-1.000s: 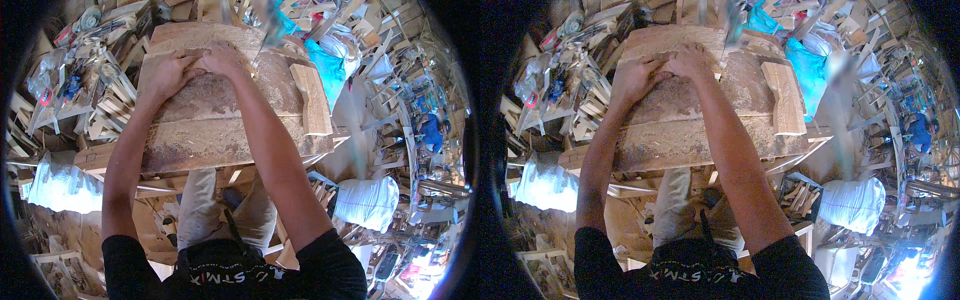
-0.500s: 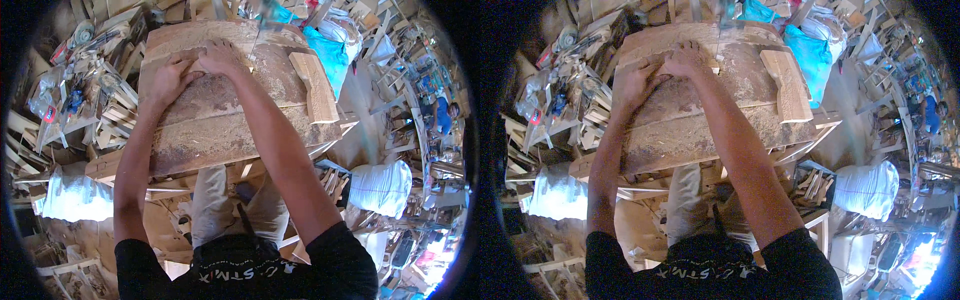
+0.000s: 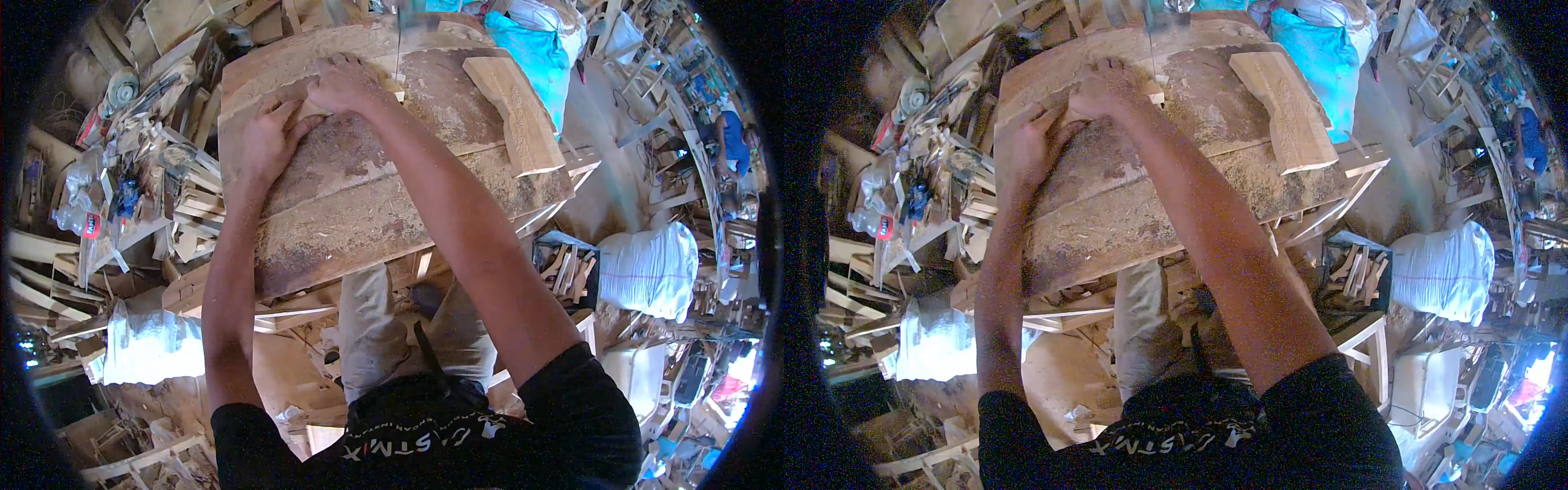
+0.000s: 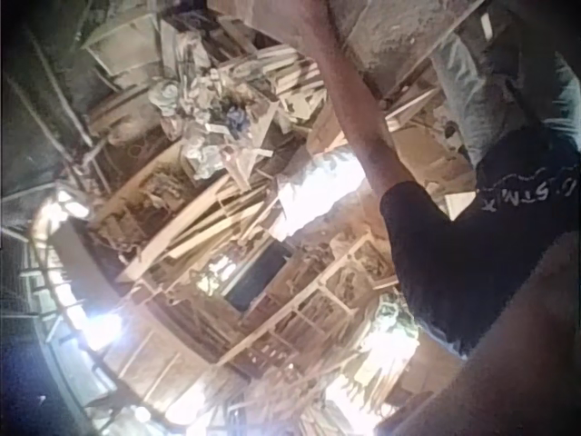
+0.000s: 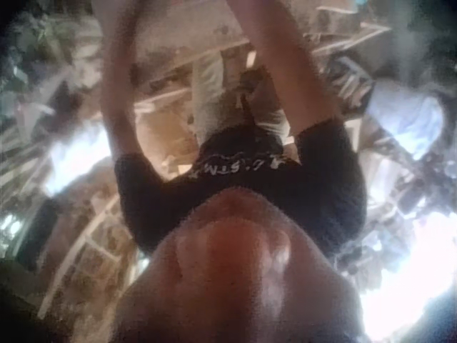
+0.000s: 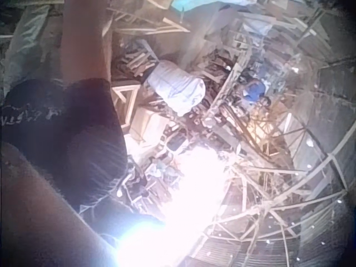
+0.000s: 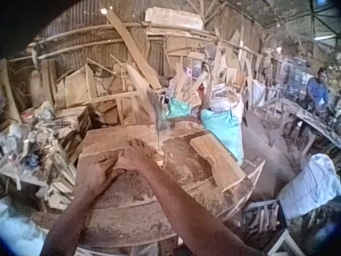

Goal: The person uses a band saw to cut a curved shape into a piece of wood, holding the wood with both hands and guiding it through the blade.

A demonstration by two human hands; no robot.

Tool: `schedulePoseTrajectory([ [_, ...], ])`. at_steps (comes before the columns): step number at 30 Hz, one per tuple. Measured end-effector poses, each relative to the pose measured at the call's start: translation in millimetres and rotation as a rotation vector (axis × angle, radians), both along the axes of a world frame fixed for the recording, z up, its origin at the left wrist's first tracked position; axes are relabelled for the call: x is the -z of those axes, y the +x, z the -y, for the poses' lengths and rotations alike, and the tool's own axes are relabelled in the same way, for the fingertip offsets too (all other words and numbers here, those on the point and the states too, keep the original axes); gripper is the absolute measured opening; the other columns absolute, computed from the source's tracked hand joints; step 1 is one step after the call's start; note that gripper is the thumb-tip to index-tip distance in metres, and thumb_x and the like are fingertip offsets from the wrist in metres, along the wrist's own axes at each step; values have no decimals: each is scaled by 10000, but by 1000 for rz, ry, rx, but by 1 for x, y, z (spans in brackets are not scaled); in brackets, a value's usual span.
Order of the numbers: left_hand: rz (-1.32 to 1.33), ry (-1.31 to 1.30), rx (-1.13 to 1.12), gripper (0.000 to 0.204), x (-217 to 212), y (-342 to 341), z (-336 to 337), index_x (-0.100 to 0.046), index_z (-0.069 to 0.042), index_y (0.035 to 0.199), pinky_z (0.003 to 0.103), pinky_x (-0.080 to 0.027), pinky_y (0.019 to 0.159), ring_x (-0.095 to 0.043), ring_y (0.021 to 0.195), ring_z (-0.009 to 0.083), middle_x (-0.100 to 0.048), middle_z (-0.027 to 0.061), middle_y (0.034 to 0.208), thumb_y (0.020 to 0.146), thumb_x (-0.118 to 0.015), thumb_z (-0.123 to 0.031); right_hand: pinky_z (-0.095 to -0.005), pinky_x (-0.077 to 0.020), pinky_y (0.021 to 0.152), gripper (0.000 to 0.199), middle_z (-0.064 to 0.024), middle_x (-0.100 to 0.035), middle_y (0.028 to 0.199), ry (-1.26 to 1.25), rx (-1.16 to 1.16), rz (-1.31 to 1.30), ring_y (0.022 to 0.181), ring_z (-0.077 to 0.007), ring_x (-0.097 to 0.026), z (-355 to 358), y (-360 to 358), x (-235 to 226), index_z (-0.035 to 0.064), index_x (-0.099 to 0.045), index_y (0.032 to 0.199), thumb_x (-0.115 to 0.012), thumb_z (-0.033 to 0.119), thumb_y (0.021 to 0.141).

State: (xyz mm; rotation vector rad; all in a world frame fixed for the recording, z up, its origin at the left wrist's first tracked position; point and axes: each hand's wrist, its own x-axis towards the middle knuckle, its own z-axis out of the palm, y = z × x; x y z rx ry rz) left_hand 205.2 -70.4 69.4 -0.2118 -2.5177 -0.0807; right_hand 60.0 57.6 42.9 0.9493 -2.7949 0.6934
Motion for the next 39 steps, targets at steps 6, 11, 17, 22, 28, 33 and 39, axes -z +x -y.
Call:
schedulePoseTrajectory([
  [6, 164, 207, -1, 429, -6, 3, -10, -727, -37, 1161, 457, -553, 857, -670, 1021, 401, -686, 184, 1146, 859, -815, -329, -522, -256, 1249, 705, -266, -396, 1597, 65, -36, 52, 1493, -440, -351, -6, 0, -6, 49, -421, 1556, -454, 406, 948],
  [11, 87, 202, 62, 424, -6, 4, -10, -721, -42, 1177, 463, -549, 859, -672, 1024, 410, -684, 193, 1169, 872, -807, -323, -526, -241, 1255, 720, -272, -357, 1619, 31, -17, 99, 1511, -440, -324, -4, 1, -9, 57, -392, 1576, -461, 399, 946],
  [17, 2, 58, 16, 382, -4, 4, -5, -763, -135, 1124, 465, -544, 741, -705, 848, 344, -710, 103, 896, 870, -775, -420, -530, -239, 1256, 725, -254, -339, 1636, 36, 8, 106, 1518, -439, -311, 1, 4, -7, 84, -382, 1589, -461, 408, 945],
  [22, 53, 37, -45, 449, 0, 9, 5, -755, -133, 1181, 463, -559, 812, -714, 931, 358, -740, 120, 1009, 897, -738, -480, -507, -313, 1221, 671, -225, -476, 1552, 62, -14, 53, 1452, -398, -435, 8, 9, -5, 88, -515, 1505, -481, 425, 926],
  [28, 169, -107, -148, 503, 1, 5, 7, -723, -93, 1236, 505, -571, 825, -712, 984, 411, -720, 215, 1168, 990, -615, -518, -514, -340, 1202, 660, -235, -516, 1514, 16, 3, -12, 1421, -406, -471, 44, -20, 12, 78, -561, 1462, -517, 430, 906],
  [33, 183, 27, -49, 500, -14, -10, -52, -699, -86, 1317, 465, -545, 927, -669, 1123, 408, -684, 233, 1248, 1000, -624, -466, -529, -333, 1203, 667, -252, -509, 1514, -50, 143, -45, 1425, -425, -460, -2, -67, 32, 69, -567, 1452, -540, 435, 894],
  [39, 213, -48, -172, 495, -2, -3, -22, -720, -7, 1205, 482, -534, 887, -679, 1031, 426, -708, 244, 1106, 999, -635, -449, -546, -325, 1204, 677, -273, -501, 1514, -55, 111, -9, 1430, -447, -447, 16, -36, 32, 59, -574, 1441, -566, 440, 881],
])
